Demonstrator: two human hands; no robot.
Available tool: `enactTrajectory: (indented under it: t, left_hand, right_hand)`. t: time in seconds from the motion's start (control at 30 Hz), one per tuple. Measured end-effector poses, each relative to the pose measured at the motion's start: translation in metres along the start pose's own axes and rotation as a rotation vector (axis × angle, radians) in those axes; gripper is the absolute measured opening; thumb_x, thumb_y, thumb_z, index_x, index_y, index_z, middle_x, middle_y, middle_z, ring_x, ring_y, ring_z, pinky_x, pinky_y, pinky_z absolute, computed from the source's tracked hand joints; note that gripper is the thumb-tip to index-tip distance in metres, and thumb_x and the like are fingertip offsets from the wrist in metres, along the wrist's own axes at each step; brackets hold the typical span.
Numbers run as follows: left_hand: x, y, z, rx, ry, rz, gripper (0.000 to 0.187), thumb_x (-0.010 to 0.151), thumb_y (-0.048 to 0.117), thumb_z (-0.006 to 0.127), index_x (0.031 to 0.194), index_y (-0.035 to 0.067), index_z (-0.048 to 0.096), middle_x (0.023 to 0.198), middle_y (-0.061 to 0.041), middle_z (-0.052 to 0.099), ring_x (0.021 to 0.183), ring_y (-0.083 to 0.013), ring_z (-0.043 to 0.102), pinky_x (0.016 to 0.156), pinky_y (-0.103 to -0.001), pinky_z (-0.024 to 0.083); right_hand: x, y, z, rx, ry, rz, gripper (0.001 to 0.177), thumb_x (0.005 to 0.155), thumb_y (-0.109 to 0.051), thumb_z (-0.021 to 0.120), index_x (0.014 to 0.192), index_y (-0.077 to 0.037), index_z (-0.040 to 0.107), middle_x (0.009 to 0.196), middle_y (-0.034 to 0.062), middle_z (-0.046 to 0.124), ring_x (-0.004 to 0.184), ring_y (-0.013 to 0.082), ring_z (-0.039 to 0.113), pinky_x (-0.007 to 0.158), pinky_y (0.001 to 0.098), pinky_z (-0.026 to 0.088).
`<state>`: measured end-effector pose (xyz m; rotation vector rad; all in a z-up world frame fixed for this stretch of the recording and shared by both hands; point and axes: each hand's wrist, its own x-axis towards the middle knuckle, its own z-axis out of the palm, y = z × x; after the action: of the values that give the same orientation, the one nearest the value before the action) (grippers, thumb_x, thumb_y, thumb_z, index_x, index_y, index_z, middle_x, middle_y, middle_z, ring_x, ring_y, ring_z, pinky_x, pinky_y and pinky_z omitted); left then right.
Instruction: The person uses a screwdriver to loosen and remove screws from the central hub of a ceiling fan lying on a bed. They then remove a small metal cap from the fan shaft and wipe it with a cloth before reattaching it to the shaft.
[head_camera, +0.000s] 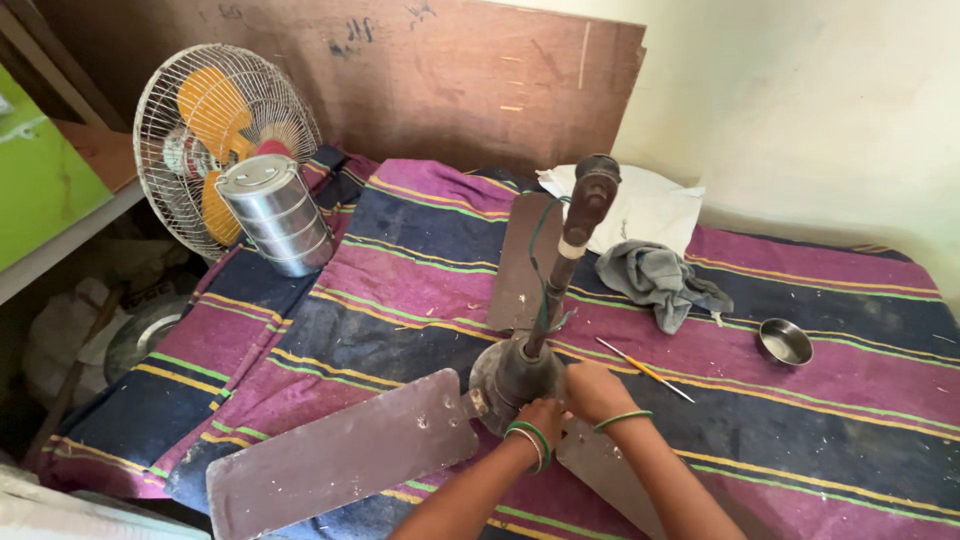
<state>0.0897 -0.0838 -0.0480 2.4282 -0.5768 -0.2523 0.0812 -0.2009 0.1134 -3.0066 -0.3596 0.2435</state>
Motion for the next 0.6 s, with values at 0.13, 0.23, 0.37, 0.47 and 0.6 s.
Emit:
enactTrajectory:
  t: [0.13,0.23,0.37,0.47,0.6]
  left_hand:
    - [-0.012,0.027,-0.023,-0.004,-0.058,-0.022,0.025,0.103,0.026,0.058,0.112,0.010,0.075,0.106,-0.024,0.071,0.104,-0.0433,0.067,0.094,-0.054,0.051]
    - [-0.018,0.038,-0.030,0.005,-0.031,-0.034,0.025,0.102,0.027,0.060,0.107,0.009,0.076,0.103,-0.022,0.072,0.101,-0.0425,0.068,0.092,-0.053,0.052]
    - [-0.015,0.039,-0.022,0.044,-0.015,0.013,0.025,0.101,0.027,0.061,0.105,0.009,0.076,0.103,-0.022,0.073,0.099,-0.0428,0.068,0.089,-0.054,0.053]
    - [-0.009,0.030,-0.018,0.072,-0.028,0.030,0.024,0.100,0.026,0.062,0.105,0.008,0.076,0.103,-0.023,0.072,0.098,-0.0430,0.069,0.088,-0.053,0.054]
    - [-0.017,0.024,-0.020,0.075,-0.035,0.077,0.022,0.099,0.024,0.059,0.106,0.008,0.074,0.102,-0.024,0.072,0.099,-0.0426,0.070,0.090,-0.053,0.053]
  right_hand:
    - [-0.020,0.005,-0.007,0.205,0.011,0.229,0.030,0.067,-0.024,0.091,0.084,-0.002,0.079,0.089,0.0256,0.070,0.094,0.0437,0.069,0.084,0.0488,0.058]
    - [-0.032,0.006,-0.006,0.275,0.056,0.291,0.028,0.068,-0.025,0.090,0.088,-0.007,0.082,0.087,0.0227,0.073,0.089,0.0411,0.073,0.085,0.0462,0.059]
    - [-0.043,0.010,0.000,0.361,0.092,0.374,0.023,0.069,-0.023,0.088,0.089,-0.011,0.084,0.086,0.0209,0.075,0.088,0.0392,0.074,0.085,0.0447,0.059]
    - [-0.038,0.008,0.006,0.343,0.119,0.407,0.023,0.068,-0.023,0.089,0.087,-0.010,0.083,0.088,0.0206,0.074,0.090,0.0392,0.073,0.086,0.0454,0.059]
    - [-0.038,-0.004,0.018,0.302,0.162,0.445,0.024,0.070,-0.022,0.087,0.087,-0.007,0.080,0.094,0.0238,0.073,0.095,0.0415,0.072,0.086,0.0470,0.060]
